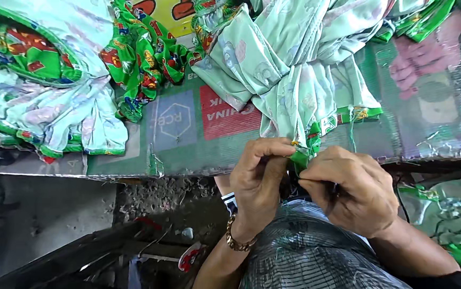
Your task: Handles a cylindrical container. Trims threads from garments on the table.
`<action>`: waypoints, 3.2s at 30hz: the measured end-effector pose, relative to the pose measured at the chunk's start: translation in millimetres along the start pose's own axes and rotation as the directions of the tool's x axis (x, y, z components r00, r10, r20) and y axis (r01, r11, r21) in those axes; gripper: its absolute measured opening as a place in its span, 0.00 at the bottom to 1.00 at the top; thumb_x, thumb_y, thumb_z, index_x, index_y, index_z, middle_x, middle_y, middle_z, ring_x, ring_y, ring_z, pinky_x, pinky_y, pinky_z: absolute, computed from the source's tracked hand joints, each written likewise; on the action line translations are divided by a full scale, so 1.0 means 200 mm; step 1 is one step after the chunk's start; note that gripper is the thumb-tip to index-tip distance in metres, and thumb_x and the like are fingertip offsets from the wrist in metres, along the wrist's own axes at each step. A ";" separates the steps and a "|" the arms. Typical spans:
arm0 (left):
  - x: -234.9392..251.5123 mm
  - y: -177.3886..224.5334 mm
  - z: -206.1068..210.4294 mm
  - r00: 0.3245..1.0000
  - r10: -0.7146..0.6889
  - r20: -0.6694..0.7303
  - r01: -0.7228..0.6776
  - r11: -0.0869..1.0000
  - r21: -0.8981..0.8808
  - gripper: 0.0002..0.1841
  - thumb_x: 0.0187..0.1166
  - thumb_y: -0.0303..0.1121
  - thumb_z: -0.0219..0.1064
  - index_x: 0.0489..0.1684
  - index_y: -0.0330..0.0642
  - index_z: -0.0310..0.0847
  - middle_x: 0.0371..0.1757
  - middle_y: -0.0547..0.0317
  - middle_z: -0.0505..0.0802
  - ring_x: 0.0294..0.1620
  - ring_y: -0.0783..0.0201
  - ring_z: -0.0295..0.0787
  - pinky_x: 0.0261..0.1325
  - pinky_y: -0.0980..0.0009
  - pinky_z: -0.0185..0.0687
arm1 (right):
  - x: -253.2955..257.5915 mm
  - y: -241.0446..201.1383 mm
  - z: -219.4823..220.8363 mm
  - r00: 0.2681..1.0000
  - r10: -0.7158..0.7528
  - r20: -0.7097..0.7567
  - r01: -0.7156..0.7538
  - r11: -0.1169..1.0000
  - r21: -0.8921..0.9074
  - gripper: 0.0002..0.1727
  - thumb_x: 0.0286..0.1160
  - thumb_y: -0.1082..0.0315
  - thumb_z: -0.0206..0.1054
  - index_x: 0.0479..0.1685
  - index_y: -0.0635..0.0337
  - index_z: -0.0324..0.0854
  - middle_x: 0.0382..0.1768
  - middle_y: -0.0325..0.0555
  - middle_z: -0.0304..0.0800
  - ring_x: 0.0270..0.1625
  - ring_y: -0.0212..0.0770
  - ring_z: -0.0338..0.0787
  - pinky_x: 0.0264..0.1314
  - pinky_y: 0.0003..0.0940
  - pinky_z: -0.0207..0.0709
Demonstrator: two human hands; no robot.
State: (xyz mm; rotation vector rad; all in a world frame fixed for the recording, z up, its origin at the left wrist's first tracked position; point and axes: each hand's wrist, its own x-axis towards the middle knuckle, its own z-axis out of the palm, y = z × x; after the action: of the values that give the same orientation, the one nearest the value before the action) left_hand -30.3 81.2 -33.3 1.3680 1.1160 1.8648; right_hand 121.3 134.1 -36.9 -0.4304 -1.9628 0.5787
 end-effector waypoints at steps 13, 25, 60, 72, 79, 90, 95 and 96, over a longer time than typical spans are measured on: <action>0.01 0.00 -0.01 0.947 -0.316 -0.053 0.254 0.839 -0.481 0.06 0.83 0.31 0.67 0.51 0.46 0.88 0.46 0.60 0.93 0.48 0.69 0.92 0.55 0.71 0.89 | 0.00 0.01 -0.05 0.991 0.130 -0.014 -0.130 0.970 -0.205 0.12 0.79 0.63 0.71 0.53 0.57 0.79 0.43 0.42 0.87 0.42 0.29 0.86 0.41 0.21 0.77; 0.01 0.00 -0.01 0.943 -0.329 -0.054 0.255 0.817 -0.517 0.06 0.82 0.29 0.69 0.51 0.44 0.88 0.45 0.60 0.93 0.47 0.70 0.92 0.55 0.71 0.89 | 0.03 0.04 -0.01 0.997 0.067 -0.048 -0.075 0.977 -0.200 0.08 0.79 0.66 0.70 0.48 0.60 0.83 0.41 0.45 0.90 0.42 0.33 0.87 0.41 0.27 0.76; 0.02 0.01 -0.01 0.942 -0.330 -0.056 0.262 0.831 -0.490 0.06 0.83 0.29 0.68 0.51 0.44 0.88 0.45 0.60 0.92 0.47 0.71 0.91 0.54 0.73 0.89 | 0.04 0.07 0.00 0.998 0.015 -0.058 -0.027 0.976 -0.214 0.07 0.80 0.67 0.70 0.47 0.61 0.85 0.40 0.48 0.91 0.42 0.36 0.89 0.41 0.30 0.76; 0.02 0.01 -0.01 0.946 -0.319 -0.050 0.260 0.846 -0.466 0.07 0.83 0.29 0.68 0.52 0.44 0.88 0.45 0.60 0.92 0.46 0.72 0.91 0.53 0.73 0.89 | 0.03 0.07 -0.01 0.998 0.006 -0.058 -0.017 0.978 -0.206 0.07 0.79 0.67 0.71 0.46 0.61 0.85 0.39 0.48 0.91 0.41 0.37 0.89 0.41 0.31 0.76; 0.01 0.00 -0.01 0.950 -0.310 -0.048 0.254 0.851 -0.459 0.06 0.83 0.28 0.67 0.51 0.43 0.88 0.46 0.60 0.92 0.46 0.72 0.91 0.53 0.74 0.89 | 0.03 0.07 0.00 0.998 0.002 -0.068 -0.015 0.981 -0.191 0.05 0.80 0.68 0.70 0.45 0.61 0.85 0.38 0.47 0.92 0.41 0.36 0.90 0.41 0.31 0.76; 0.01 0.01 -0.01 0.945 -0.323 -0.046 0.268 0.850 -0.454 0.07 0.84 0.28 0.66 0.52 0.44 0.88 0.45 0.60 0.92 0.45 0.72 0.91 0.52 0.73 0.90 | 0.00 0.07 0.01 1.000 0.020 0.007 -0.021 0.997 0.072 0.15 0.74 0.64 0.75 0.52 0.58 0.77 0.41 0.40 0.84 0.41 0.24 0.84 0.40 0.14 0.79; 0.02 0.02 -0.03 0.974 -0.217 -0.060 0.198 0.954 -0.226 0.07 0.83 0.28 0.67 0.51 0.43 0.88 0.50 0.62 0.93 0.49 0.72 0.91 0.54 0.73 0.89 | 0.04 0.09 0.00 0.994 0.105 0.013 -0.105 0.994 0.029 0.05 0.77 0.72 0.67 0.46 0.63 0.83 0.37 0.41 0.81 0.37 0.24 0.81 0.38 0.13 0.75; 0.03 0.03 -0.04 0.986 -0.160 -0.039 0.154 0.979 -0.131 0.06 0.83 0.28 0.68 0.50 0.43 0.89 0.54 0.62 0.92 0.54 0.71 0.90 0.56 0.73 0.88 | 0.05 0.09 -0.02 0.991 0.129 0.031 -0.131 0.986 0.104 0.04 0.78 0.72 0.66 0.45 0.62 0.84 0.39 0.39 0.81 0.40 0.22 0.81 0.41 0.11 0.76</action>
State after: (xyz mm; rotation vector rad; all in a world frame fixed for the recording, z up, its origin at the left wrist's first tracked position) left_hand -39.2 81.5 -26.9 1.1348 1.0765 1.8302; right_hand 122.2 155.1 -38.8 -0.4898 -1.9269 0.7705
